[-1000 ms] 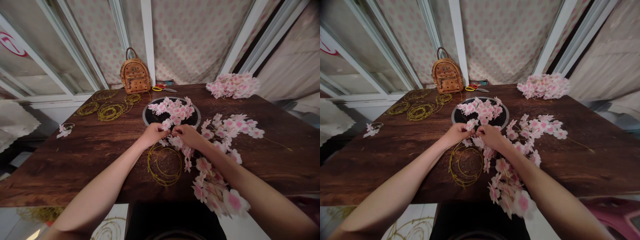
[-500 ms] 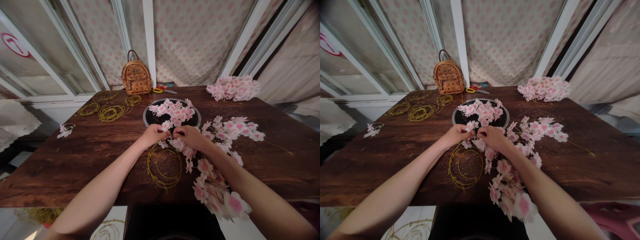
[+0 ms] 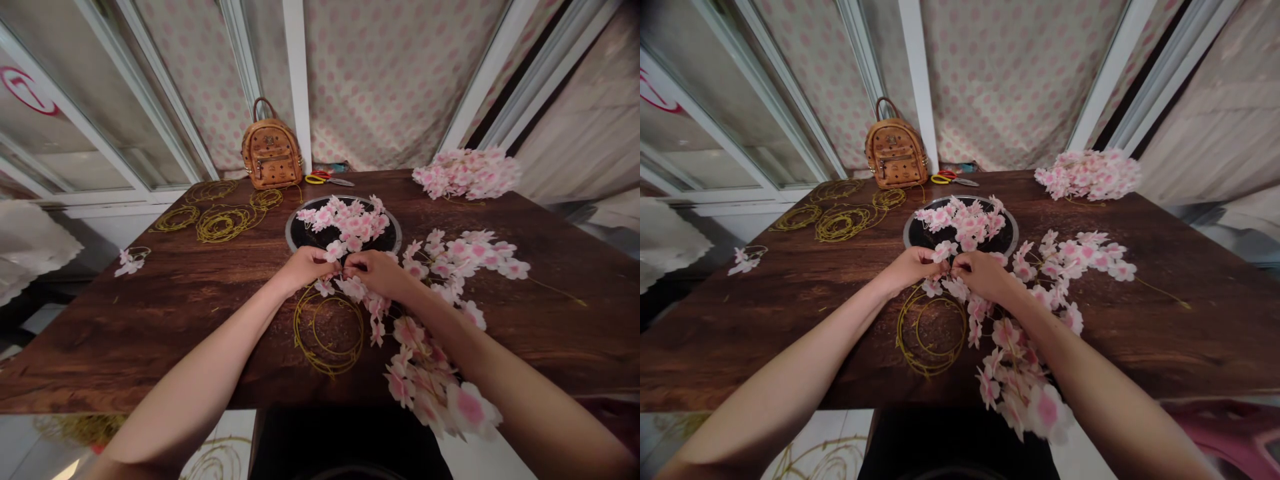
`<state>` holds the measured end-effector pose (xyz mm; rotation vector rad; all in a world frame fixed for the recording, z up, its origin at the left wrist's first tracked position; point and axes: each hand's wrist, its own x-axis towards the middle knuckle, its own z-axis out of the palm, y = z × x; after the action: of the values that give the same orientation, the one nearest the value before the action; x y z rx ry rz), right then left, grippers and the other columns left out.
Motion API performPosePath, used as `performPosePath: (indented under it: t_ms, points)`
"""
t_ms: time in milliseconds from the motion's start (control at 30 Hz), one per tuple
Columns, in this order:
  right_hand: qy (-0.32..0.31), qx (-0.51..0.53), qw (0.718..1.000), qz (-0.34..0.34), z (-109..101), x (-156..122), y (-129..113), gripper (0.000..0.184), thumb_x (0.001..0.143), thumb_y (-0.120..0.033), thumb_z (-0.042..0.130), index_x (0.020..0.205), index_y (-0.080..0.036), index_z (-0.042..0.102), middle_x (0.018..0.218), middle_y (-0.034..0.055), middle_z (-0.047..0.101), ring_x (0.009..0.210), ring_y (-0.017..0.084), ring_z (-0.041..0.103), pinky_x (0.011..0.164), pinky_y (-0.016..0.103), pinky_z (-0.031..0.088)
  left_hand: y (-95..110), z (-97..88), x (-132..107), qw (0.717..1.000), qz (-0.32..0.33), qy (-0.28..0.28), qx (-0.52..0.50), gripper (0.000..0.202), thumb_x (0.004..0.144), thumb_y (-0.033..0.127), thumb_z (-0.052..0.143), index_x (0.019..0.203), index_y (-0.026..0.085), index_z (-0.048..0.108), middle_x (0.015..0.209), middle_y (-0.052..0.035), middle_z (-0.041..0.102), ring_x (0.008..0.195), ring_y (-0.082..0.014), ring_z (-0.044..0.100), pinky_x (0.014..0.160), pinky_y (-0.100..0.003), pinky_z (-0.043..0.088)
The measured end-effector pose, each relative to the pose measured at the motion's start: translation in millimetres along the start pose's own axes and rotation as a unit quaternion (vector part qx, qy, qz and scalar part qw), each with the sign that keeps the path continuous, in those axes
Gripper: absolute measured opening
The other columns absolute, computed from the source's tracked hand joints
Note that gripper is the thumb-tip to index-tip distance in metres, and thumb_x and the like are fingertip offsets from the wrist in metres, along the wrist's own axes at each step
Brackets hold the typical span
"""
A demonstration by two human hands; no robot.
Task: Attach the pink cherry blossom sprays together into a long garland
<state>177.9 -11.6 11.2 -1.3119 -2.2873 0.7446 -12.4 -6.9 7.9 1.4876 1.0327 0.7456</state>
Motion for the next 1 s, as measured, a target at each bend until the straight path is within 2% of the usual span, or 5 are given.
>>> performPosePath:
  t_ms: [233,567,733,900,1000]
  points:
    - [0.011,-0.002,1.000,0.014,3.9,1.1,1.4,0.018,0.080,-0.024,0.049,0.066,-0.019,0.059,0.063,0.0004,0.059,0.060,0.013,0.048,0.057,0.027,0.032,-6.7,1.9,3.8,1.000,-0.009,0.010,-0.021,0.018,0.077,0.023,0.068,0.063,0.011,0.067,0.056,-0.0009,0.061,0.051,-0.0080,0.051,0.052,-0.021,0.042]
    - [0.059,-0.016,0.998,0.011,-9.0,0.6,4.4,0.019,0.083,-0.023,0.047,0.078,-0.020,0.065,0.073,0.0028,0.065,0.067,0.016,0.055,0.062,0.028,0.036,7.9,-5.7,-3.1,0.993,-0.081,0.063,-0.064,0.022,0.086,0.032,0.062,0.093,0.013,0.072,0.088,-0.0091,0.073,0.068,-0.0091,0.063,0.061,-0.020,0.047]
    - [0.086,-0.055,0.993,0.052,-16.4,-1.5,5.5,0.020,0.082,-0.022,0.047,0.077,-0.020,0.066,0.072,0.0031,0.066,0.066,0.017,0.056,0.062,0.028,0.035,7.8,-12.5,-3.5,0.990,-0.120,0.047,-0.060,0.018,0.082,0.030,0.068,0.089,0.013,0.070,0.079,-0.0069,0.071,0.064,-0.0086,0.063,0.061,-0.020,0.048]
    - [0.125,-0.057,0.987,0.086,-16.6,-2.0,5.1,0.015,0.082,-0.023,0.049,0.084,-0.019,0.064,0.081,0.0057,0.069,0.073,0.018,0.060,0.067,0.029,0.039,5.7,-11.2,-1.7,0.996,-0.082,0.037,-0.030,0.010,0.078,0.016,0.067,0.085,0.012,0.073,0.073,-0.0044,0.071,0.053,-0.0050,0.053,0.052,-0.017,0.039]
    - [0.204,-0.030,0.976,0.068,-16.9,-2.2,-0.5,0.012,0.080,-0.024,0.053,0.090,-0.018,0.059,0.085,0.0064,0.067,0.077,0.019,0.060,0.073,0.030,0.042,3.3,-9.6,-1.3,0.998,-0.027,0.051,-0.008,0.013,0.079,0.019,0.067,0.088,0.013,0.075,0.074,-0.0046,0.072,0.055,-0.0069,0.054,0.052,-0.019,0.039]
